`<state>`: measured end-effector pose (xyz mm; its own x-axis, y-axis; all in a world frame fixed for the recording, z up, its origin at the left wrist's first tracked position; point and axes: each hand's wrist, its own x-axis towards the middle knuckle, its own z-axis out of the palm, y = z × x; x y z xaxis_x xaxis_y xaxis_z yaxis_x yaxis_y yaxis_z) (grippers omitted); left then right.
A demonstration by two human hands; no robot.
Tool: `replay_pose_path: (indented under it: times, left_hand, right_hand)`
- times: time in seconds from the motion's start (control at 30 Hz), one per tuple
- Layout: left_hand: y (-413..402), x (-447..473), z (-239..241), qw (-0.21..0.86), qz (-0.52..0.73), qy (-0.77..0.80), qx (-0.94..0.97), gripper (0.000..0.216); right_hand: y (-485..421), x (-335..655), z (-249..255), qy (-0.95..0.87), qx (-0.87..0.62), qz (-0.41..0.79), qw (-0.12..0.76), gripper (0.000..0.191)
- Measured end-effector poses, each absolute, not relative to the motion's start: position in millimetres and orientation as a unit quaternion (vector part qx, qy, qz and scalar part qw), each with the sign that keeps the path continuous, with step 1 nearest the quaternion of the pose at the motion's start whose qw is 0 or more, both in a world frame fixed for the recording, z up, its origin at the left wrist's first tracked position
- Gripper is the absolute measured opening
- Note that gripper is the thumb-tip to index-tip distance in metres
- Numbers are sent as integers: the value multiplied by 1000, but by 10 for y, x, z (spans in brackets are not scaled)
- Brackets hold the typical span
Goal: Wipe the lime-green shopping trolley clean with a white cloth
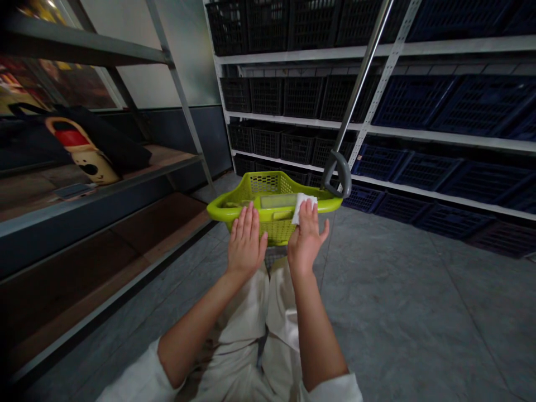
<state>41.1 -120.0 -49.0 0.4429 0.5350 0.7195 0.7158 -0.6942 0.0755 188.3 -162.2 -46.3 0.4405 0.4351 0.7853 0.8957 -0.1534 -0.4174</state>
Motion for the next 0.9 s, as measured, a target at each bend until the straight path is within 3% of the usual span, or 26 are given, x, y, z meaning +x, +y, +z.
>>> replay_pose_path:
  times: [0.2,0.47,0.77,0.9]
  left_hand:
    - [-1184,407,-513,123,-375,-372,-840,68]
    - [-1192,370,-467,121,-369,-370,-844,71]
    - [-1196,379,-469,120,-365,-371,-846,68]
    - [-1189,344,-460,135,-362,-368,-845,67]
  right_hand:
    - [-1662,1527,-331,-654,-626,-220,364,66]
    - [-1687,2059,-491,-458,-718,-224,474,66]
    - [-1695,1465,-342,-662,-619,-213,365,63]
    - [-1700,1764,-421,-594,-650,-222,418,65]
